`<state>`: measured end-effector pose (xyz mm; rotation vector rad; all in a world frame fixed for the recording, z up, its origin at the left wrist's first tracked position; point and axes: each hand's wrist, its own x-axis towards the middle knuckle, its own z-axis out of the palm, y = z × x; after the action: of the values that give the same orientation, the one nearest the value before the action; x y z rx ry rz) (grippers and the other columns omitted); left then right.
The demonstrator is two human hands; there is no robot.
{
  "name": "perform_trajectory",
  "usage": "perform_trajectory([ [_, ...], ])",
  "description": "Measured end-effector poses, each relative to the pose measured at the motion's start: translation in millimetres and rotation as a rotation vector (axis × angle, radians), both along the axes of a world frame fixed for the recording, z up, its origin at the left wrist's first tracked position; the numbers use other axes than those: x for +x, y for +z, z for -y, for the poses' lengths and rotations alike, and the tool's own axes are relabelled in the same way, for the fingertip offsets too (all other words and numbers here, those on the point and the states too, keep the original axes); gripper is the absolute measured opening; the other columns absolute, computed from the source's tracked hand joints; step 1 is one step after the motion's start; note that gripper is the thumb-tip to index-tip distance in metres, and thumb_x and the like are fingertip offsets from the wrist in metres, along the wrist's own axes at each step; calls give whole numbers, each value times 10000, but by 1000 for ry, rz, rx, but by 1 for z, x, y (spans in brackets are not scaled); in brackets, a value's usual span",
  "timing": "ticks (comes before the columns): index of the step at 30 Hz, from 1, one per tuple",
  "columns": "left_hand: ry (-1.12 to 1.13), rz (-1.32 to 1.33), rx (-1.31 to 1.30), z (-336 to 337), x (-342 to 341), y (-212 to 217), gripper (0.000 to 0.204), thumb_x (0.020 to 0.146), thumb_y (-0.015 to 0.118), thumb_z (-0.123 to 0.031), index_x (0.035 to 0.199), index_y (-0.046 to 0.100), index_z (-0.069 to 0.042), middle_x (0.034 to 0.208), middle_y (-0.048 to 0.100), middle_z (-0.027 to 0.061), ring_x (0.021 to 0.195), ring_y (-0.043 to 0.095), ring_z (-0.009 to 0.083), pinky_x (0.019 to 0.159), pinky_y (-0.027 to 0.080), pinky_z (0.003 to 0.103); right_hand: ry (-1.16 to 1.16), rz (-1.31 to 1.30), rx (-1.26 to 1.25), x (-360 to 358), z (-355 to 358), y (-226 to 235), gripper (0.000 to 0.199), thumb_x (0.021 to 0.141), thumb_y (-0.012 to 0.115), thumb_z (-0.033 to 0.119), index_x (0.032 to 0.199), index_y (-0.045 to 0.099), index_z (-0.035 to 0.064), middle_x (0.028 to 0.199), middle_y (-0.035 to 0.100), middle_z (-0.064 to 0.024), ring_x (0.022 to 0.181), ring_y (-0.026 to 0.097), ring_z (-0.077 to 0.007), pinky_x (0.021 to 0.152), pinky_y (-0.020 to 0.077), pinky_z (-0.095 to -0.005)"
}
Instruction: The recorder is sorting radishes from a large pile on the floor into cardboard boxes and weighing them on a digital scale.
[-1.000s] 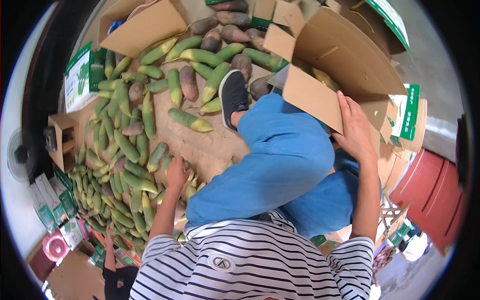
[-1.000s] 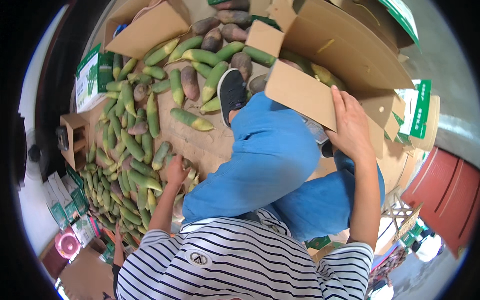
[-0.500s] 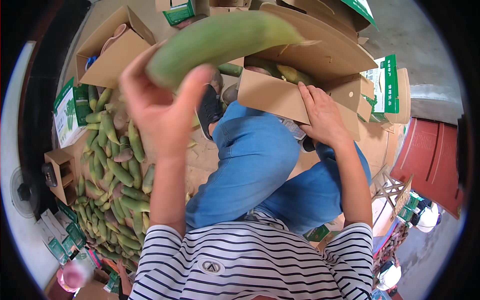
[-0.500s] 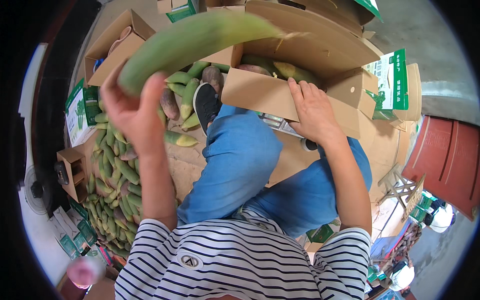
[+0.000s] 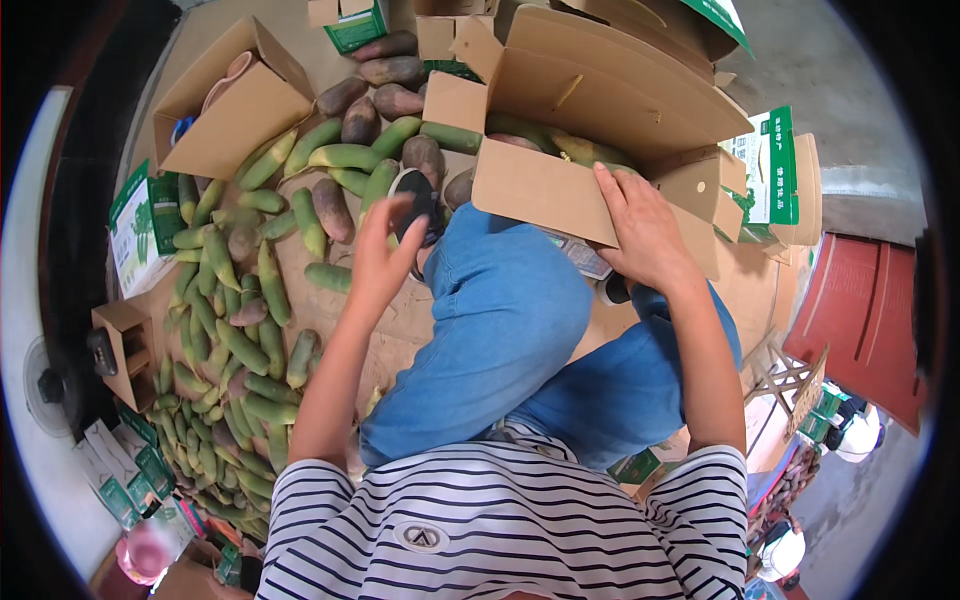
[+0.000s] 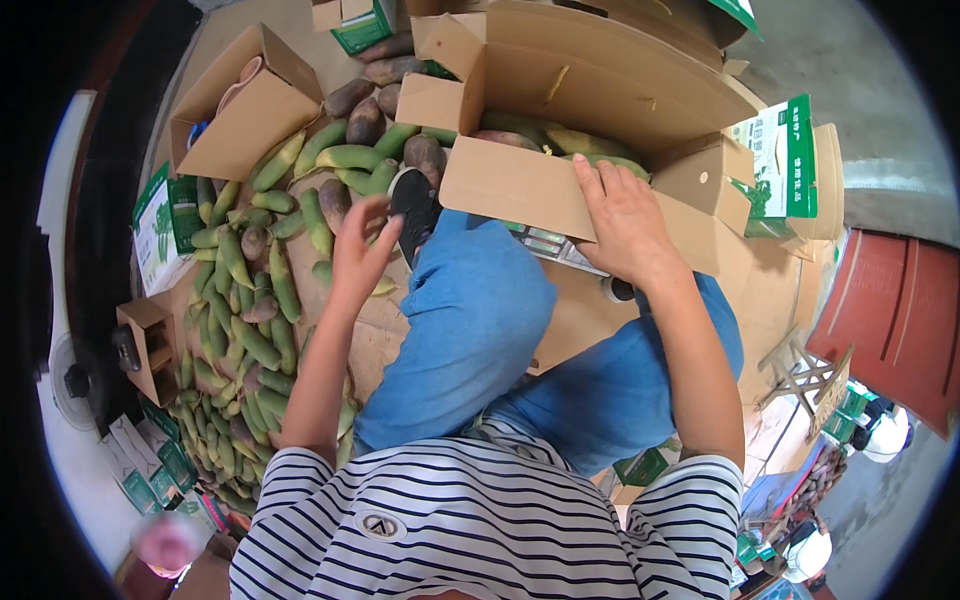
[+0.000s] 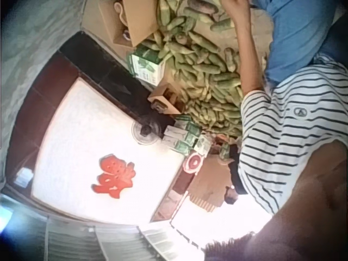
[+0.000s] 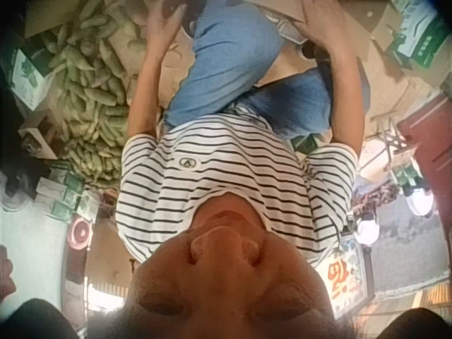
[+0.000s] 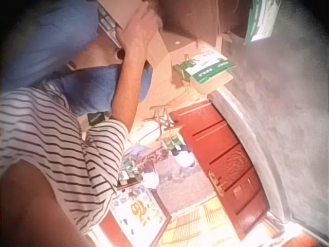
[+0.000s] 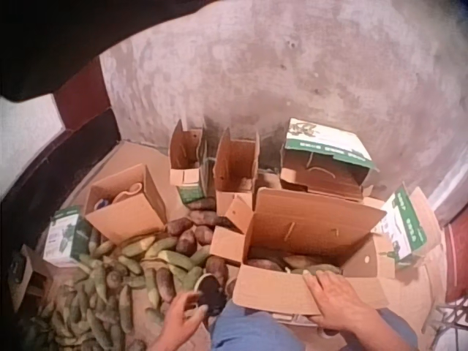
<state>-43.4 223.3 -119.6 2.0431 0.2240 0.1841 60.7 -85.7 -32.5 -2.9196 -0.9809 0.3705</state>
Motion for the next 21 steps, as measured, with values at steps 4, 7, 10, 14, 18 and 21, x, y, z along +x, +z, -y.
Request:
perform_trajectory([
  [4,2,-270,257,-52,-110,-81,340,822,665,-142,1112,550,-8,1007,594,182,947,591,348,810,484,393,1,-8,6,1,-2,-1,946,650,787,196,1440,294,31,1338,439,-229,1263,416,-371,1072,345,-428],
  [7,38,-582,394,-81,-188,-115,364,807,670,-155,1120,548,-13,1045,581,205,990,578,376,840,482,435,39,2,19,2,-5,-1,928,656,778,178,1438,300,33,1330,447,-228,1253,426,-370,1068,351,-416],
  [10,98,-833,463,-108,-263,-148,391,789,677,-197,1114,557,-16,1099,566,229,1036,563,382,876,475,464,51,20,27,3,-4,3,895,672,754,134,1439,303,37,1340,445,-220,1248,431,-364,1053,367,-405],
  [14,339,-966,450,-132,-329,-182,433,775,669,-238,1128,570,-8,1143,566,239,1063,560,387,893,473,446,45,38,-9,2,-7,2,888,679,737,103,1448,296,45,1346,445,-217,1245,435,-367,1052,364,-413],
  [18,649,-1093,317,-139,-375,-205,493,769,667,-224,1197,553,-7,1168,577,252,1117,554,375,942,453,439,20,55,-12,1,-11,-4,895,677,716,80,1462,286,66,1340,452,-227,1241,440,-376,1055,360,-420],
  [21,715,-1066,296,-137,-384,-214,564,756,688,-245,1240,525,-5,1191,570,256,1126,548,379,955,447,438,7,55,-12,-1,-12,-4,894,677,706,72,1465,284,74,1340,451,-235,1241,440,-384,1055,358,-424],
])
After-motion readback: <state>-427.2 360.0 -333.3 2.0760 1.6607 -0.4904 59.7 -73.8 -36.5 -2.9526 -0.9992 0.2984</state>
